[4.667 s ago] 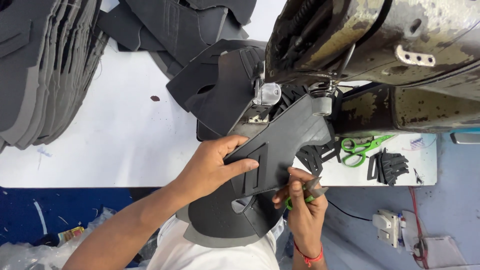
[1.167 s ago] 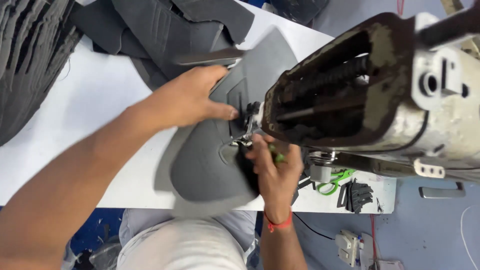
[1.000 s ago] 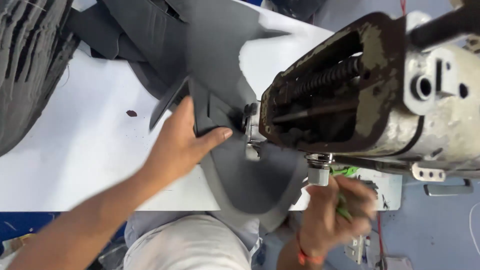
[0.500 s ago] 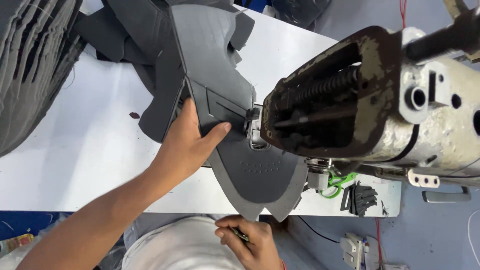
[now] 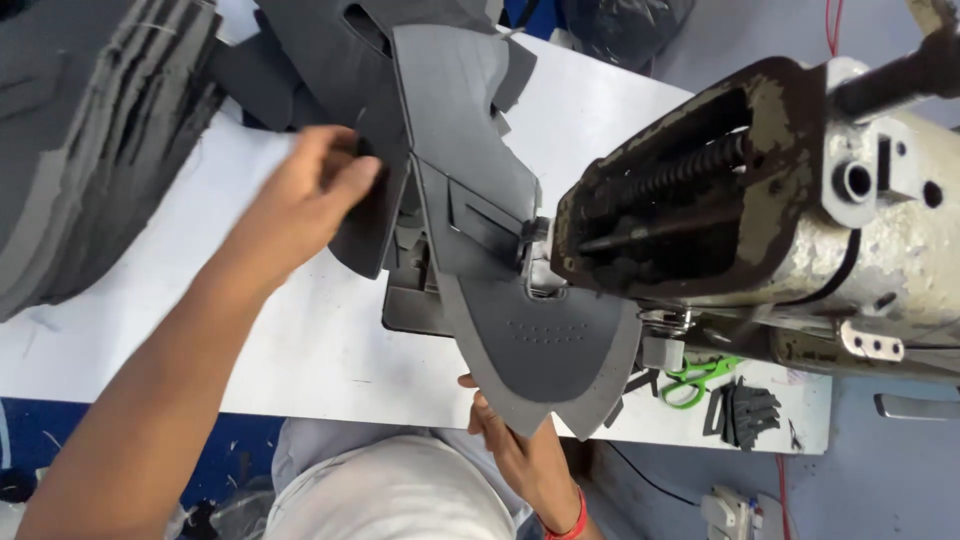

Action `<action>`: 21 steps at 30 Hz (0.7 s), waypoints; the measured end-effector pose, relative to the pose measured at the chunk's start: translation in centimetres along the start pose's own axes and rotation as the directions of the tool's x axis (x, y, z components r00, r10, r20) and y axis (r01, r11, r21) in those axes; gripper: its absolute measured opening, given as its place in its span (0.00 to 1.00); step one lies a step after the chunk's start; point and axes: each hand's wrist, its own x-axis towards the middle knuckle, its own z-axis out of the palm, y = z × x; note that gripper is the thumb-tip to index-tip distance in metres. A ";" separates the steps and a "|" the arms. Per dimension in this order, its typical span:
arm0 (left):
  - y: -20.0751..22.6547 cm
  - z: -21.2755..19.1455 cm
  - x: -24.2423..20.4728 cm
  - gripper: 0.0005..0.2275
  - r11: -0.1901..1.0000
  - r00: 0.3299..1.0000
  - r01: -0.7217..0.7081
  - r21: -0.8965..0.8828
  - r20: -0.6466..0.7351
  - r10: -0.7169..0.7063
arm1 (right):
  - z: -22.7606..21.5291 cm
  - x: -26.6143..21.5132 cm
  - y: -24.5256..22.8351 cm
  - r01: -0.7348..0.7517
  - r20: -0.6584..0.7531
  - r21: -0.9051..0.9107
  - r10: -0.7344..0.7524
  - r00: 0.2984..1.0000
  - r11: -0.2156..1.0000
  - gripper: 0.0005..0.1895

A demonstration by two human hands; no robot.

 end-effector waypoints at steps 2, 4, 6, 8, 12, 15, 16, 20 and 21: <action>1.6 0.6 0.8 0.25 0.981 0.991 0.130 -0.145 0.062 -0.122 | 0.1 0.0 0.0 0.053 -0.010 -0.014 -0.053 0.999 0.998 0.15; 3.3 1.1 1.4 0.28 0.922 0.960 0.270 -0.277 0.149 -0.236 | 0.3 0.1 1.6 0.096 -0.023 -0.026 -0.096 0.995 0.995 0.16; 5.0 1.2 1.6 0.31 0.868 0.979 0.167 -0.467 0.182 -0.091 | 0.6 0.3 4.8 0.119 -0.021 -0.029 -0.120 0.993 0.992 0.16; 6.1 -0.2 0.8 0.29 0.920 0.987 -0.043 -0.390 0.129 0.100 | 1.1 1.0 4.0 0.114 -0.023 -0.073 -0.116 0.993 0.991 0.16; 5.5 -1.6 -2.0 0.25 0.854 0.878 -0.474 0.213 0.045 0.476 | 2.4 3.2 0.4 0.167 -0.117 -0.144 -0.185 0.976 0.975 0.13; 4.6 -1.7 -4.6 0.30 0.749 0.855 -0.452 0.484 -0.004 0.519 | 3.8 5.8 -1.9 0.207 -0.201 -0.044 -0.211 0.956 0.977 0.12; 4.3 -1.5 -5.4 0.30 0.751 0.858 -0.449 0.485 -0.001 0.514 | 4.5 6.7 -1.9 0.201 -0.199 -0.040 -0.205 0.958 0.979 0.12; 3.4 -0.8 -7.7 0.30 0.720 0.838 -0.420 0.553 -0.068 0.542 | 7.0 9.9 -3.8 0.291 -0.205 0.142 -0.260 0.944 0.946 0.15; 3.3 -0.7 -8.1 0.30 0.700 0.815 -0.428 0.572 -0.089 0.572 | 7.5 10.6 -4.7 0.287 -0.192 0.200 -0.249 0.949 0.937 0.16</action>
